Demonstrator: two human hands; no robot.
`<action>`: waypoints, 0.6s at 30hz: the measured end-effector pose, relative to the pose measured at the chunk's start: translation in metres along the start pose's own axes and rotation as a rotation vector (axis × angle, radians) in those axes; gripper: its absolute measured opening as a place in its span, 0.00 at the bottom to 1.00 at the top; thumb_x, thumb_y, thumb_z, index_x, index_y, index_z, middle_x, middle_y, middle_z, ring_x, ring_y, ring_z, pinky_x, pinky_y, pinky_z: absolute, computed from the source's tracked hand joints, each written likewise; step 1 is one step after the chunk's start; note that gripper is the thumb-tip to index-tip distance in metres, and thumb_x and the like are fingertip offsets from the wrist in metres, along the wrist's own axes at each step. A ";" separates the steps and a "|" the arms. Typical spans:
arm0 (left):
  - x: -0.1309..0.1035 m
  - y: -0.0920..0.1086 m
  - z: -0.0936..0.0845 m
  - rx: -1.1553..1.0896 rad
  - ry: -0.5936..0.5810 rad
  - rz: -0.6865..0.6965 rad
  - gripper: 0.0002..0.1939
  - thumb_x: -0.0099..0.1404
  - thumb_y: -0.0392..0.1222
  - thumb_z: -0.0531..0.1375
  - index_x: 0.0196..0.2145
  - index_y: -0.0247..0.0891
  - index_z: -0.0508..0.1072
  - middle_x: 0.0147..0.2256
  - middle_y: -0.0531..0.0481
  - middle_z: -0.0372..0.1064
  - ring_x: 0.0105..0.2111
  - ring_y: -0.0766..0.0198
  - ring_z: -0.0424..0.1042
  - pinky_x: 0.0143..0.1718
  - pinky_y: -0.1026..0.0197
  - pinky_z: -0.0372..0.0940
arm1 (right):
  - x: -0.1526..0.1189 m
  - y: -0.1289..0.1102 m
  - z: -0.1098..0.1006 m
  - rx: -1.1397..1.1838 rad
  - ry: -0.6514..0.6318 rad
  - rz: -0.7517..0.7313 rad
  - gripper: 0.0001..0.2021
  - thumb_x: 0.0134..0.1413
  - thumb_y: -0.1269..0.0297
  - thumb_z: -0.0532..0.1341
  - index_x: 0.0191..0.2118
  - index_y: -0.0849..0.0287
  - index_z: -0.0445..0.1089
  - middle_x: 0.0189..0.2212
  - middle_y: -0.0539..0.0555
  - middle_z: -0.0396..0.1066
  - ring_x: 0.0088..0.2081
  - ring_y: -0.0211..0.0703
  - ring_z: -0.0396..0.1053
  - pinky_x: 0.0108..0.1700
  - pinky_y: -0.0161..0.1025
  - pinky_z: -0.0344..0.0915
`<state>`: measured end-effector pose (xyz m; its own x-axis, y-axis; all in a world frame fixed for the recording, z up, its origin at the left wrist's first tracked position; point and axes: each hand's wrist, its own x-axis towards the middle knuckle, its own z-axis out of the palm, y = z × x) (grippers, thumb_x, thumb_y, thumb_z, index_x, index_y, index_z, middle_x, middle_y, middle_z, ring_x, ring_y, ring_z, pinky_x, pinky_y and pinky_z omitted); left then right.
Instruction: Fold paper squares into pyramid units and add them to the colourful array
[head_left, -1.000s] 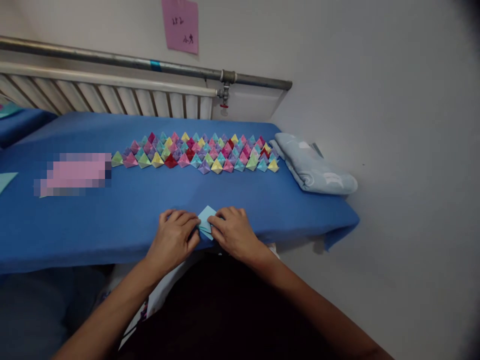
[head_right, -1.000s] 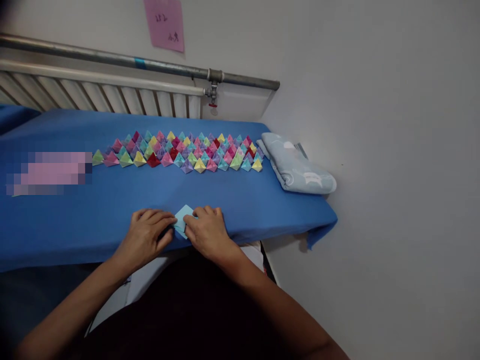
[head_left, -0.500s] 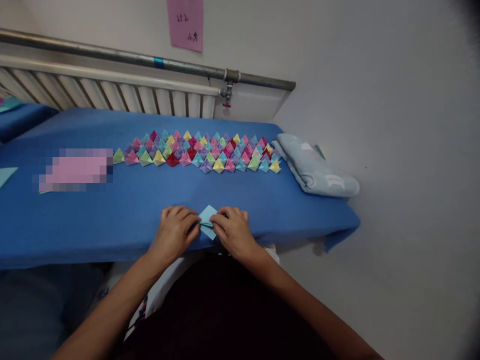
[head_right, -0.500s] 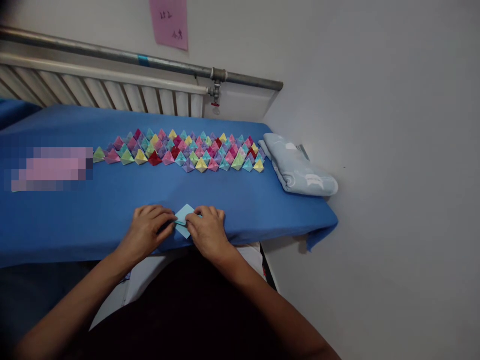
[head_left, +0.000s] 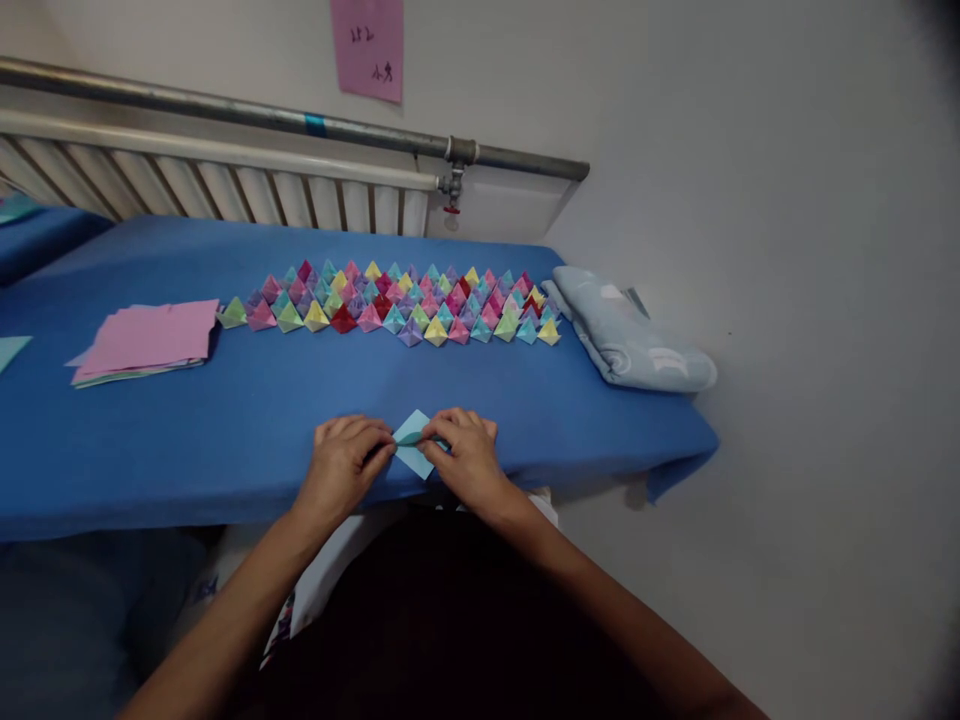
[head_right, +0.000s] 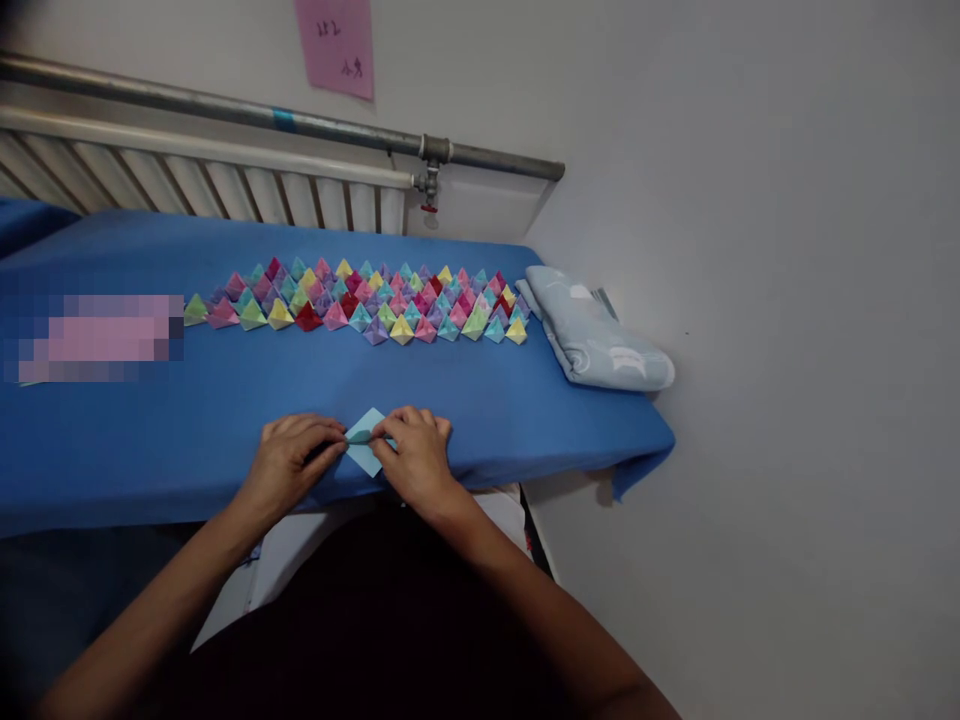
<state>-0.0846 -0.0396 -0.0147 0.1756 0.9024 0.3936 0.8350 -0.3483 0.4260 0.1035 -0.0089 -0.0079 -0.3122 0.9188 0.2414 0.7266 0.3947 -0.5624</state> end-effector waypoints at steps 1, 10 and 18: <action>0.000 0.000 0.000 -0.010 -0.009 -0.014 0.05 0.65 0.38 0.59 0.34 0.42 0.76 0.40 0.51 0.77 0.44 0.57 0.71 0.47 0.51 0.55 | 0.000 0.000 0.000 0.003 0.000 0.000 0.04 0.57 0.66 0.63 0.34 0.51 0.75 0.38 0.48 0.73 0.43 0.42 0.65 0.45 0.42 0.46; 0.004 0.000 -0.002 0.011 -0.059 -0.097 0.06 0.64 0.40 0.58 0.33 0.43 0.77 0.40 0.51 0.75 0.44 0.55 0.69 0.46 0.50 0.55 | 0.001 -0.004 -0.002 -0.012 -0.021 0.031 0.05 0.58 0.66 0.62 0.32 0.53 0.74 0.37 0.47 0.72 0.42 0.40 0.64 0.44 0.41 0.45; 0.008 0.005 -0.002 0.063 -0.088 -0.160 0.08 0.65 0.42 0.57 0.32 0.42 0.76 0.39 0.49 0.74 0.43 0.53 0.67 0.44 0.51 0.57 | 0.003 -0.008 -0.003 -0.036 -0.027 0.050 0.05 0.58 0.65 0.62 0.31 0.55 0.72 0.36 0.47 0.72 0.41 0.40 0.64 0.43 0.40 0.45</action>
<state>-0.0802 -0.0349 -0.0082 0.0810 0.9647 0.2506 0.8862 -0.1848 0.4248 0.0983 -0.0094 -0.0005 -0.2913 0.9372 0.1921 0.7631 0.3487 -0.5441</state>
